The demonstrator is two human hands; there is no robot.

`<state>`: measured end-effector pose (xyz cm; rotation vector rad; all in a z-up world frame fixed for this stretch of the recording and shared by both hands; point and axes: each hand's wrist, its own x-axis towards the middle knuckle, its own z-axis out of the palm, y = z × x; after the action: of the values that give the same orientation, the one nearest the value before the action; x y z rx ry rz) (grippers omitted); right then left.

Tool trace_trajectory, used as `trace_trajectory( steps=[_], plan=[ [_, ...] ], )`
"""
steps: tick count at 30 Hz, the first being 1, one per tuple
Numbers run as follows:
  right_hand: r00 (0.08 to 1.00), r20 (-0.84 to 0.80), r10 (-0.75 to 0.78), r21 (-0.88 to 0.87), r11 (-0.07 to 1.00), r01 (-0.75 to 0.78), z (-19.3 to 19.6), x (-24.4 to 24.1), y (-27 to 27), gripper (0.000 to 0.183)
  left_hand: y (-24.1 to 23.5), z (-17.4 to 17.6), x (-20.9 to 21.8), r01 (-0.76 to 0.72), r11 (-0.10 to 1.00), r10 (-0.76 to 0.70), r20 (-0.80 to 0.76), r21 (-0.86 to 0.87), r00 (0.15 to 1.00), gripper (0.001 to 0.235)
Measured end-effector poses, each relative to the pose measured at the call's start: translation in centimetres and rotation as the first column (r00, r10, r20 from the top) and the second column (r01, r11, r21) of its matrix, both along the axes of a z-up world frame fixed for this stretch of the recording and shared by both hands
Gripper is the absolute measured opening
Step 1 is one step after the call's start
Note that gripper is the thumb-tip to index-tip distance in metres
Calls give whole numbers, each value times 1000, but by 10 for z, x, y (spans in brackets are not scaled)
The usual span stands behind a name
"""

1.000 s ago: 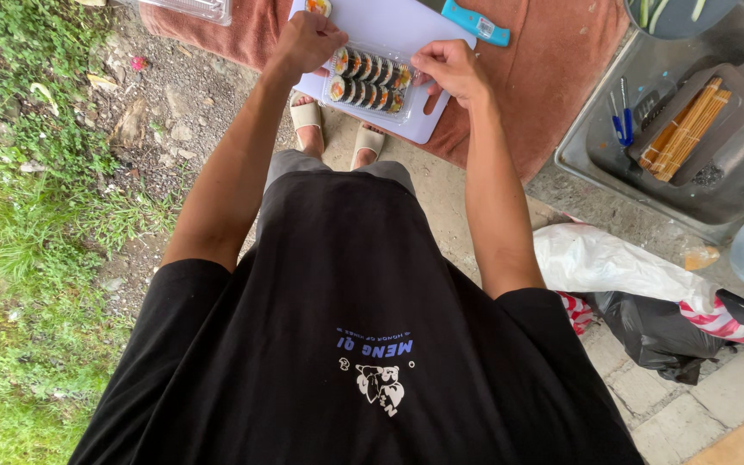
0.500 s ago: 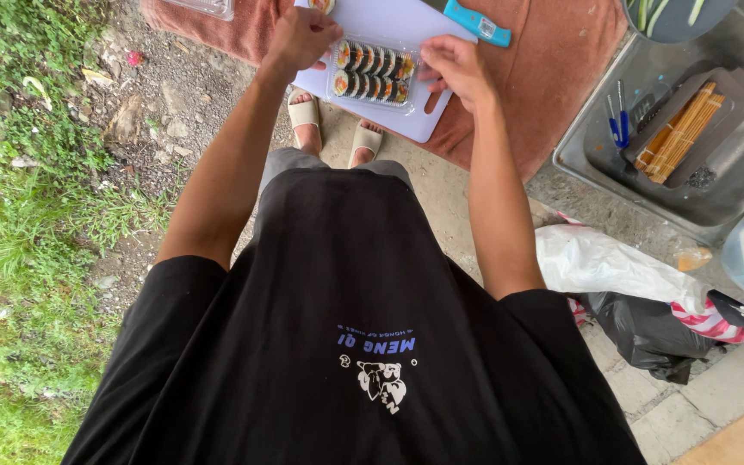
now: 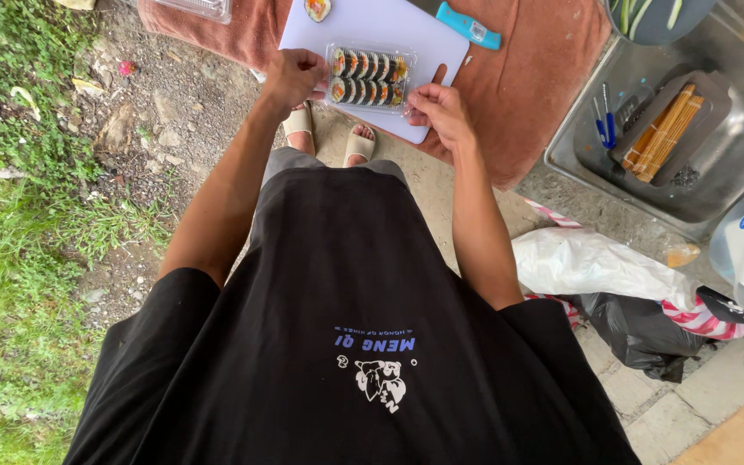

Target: The person prepares kimbap by placing individual sushi-like rolls into a plastic container, then slices a whole kimbap roll into pieces on a cutting board using a knife.

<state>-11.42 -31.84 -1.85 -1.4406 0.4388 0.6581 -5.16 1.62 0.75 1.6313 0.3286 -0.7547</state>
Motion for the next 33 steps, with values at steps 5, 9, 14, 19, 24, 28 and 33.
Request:
trace_trajectory(
  steps=[5,9,14,19,24,28,33],
  plan=[
    [997,63,-33,58,998,29,15,-19,7,18,7,4,-22,6,992,2,58,-124,998,22],
    [993,97,-67,52,997,62,3,-30,13,15,7,-15,-28,46,988,-34,85,-149,996,24],
    [971,195,-138,29,990,135,8,-44,7,10,-7,-21,-19,53,973,-36,79,-226,996,21],
    [913,253,-320,36,946,322,37,-74,-37,15,-70,-3,-5,137,955,-106,127,-265,986,22],
    [848,266,-459,69,886,458,45,-71,-139,20,-202,0,16,106,961,-51,210,-257,976,26],
    [813,262,-520,53,849,525,37,-52,-219,20,-304,-6,44,132,991,-133,477,35,869,22],
    [827,249,-504,37,858,512,45,-22,-263,20,-376,-29,67,78,976,-186,593,202,783,17]
  ],
)
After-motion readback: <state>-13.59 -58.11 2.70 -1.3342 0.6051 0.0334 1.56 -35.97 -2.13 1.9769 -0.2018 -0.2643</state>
